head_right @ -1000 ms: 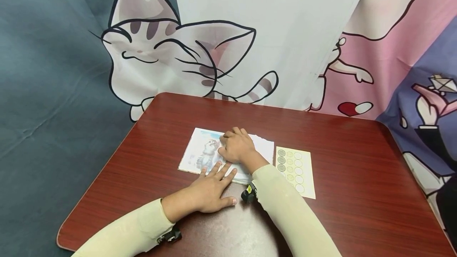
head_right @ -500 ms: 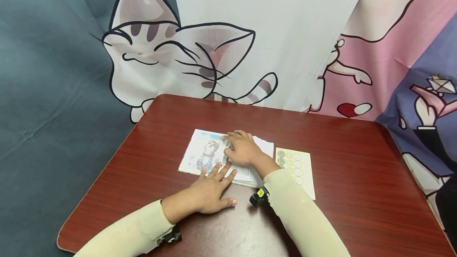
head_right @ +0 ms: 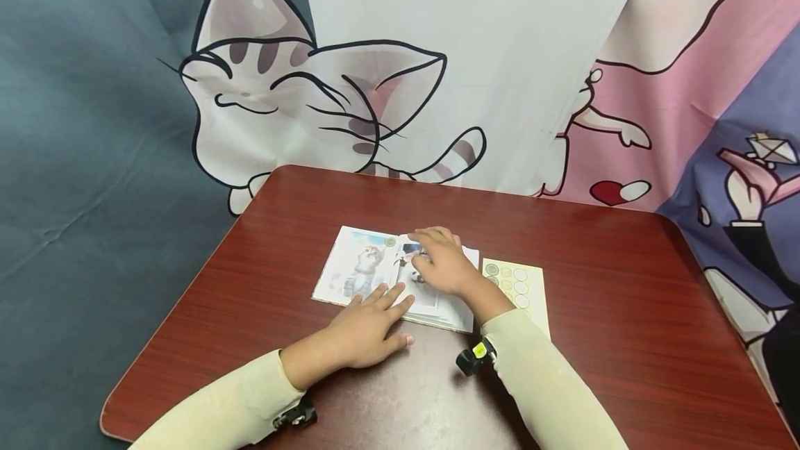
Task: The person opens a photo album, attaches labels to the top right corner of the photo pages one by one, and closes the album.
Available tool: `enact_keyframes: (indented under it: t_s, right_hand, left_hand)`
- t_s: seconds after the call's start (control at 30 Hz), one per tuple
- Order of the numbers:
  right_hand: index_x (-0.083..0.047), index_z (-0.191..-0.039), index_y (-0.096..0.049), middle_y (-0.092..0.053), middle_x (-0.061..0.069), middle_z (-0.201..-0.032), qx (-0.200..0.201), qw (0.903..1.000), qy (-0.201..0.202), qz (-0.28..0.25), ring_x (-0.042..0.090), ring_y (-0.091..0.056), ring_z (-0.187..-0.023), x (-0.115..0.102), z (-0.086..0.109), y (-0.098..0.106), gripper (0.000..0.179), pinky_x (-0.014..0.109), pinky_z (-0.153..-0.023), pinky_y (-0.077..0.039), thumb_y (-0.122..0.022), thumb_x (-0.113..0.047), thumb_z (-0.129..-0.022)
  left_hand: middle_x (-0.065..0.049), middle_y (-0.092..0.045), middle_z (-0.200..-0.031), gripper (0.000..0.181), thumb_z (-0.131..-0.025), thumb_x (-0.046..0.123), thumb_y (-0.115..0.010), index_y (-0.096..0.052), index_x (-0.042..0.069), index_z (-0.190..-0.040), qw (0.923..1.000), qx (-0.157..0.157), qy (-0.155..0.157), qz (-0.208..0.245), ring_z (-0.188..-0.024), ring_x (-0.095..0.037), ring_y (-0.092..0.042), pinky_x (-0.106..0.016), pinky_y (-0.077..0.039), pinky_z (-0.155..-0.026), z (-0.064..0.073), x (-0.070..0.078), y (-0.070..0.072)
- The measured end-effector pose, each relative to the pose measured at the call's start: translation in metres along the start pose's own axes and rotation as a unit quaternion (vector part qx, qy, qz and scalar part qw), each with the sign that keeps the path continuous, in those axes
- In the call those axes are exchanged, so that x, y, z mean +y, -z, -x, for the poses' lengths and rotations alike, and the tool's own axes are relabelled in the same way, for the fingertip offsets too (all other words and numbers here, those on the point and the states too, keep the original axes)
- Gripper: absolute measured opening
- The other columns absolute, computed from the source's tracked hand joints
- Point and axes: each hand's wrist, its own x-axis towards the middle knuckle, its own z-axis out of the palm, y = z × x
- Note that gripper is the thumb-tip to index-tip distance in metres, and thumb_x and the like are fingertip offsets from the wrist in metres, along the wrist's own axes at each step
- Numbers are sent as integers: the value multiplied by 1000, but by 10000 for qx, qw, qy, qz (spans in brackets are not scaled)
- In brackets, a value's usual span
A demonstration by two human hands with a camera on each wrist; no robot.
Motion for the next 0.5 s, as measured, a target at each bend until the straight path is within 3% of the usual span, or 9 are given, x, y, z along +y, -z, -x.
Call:
enact_keyframes:
  t_s: [0.2, 0.5]
  right_hand:
    - [-3, -139, -61, -55, 17, -146, 222, 9997, -69, -125, 36, -40, -138, 3, 10, 5, 45, 57, -104, -29, -52, -12, -96]
    - [-4, -139, -62, -57, 14, -144, 401, 9982, -233, -384, 34, -41, -137, 7, 24, 13, 44, 55, -104, -28, -53, -7, -95]
  left_hand:
    - [-5, -32, -165, 65, -103, 57, -49, -44, 23, -157, 9997, 257, -36, 39, -149, -34, -32, -65, -34, -110, -1, -1, 0]
    - [-10, -43, -159, 57, -105, 52, -48, -53, 20, -151, 9968, 726, -305, -155, -142, -36, -43, -54, -39, -112, -2, -4, 0]
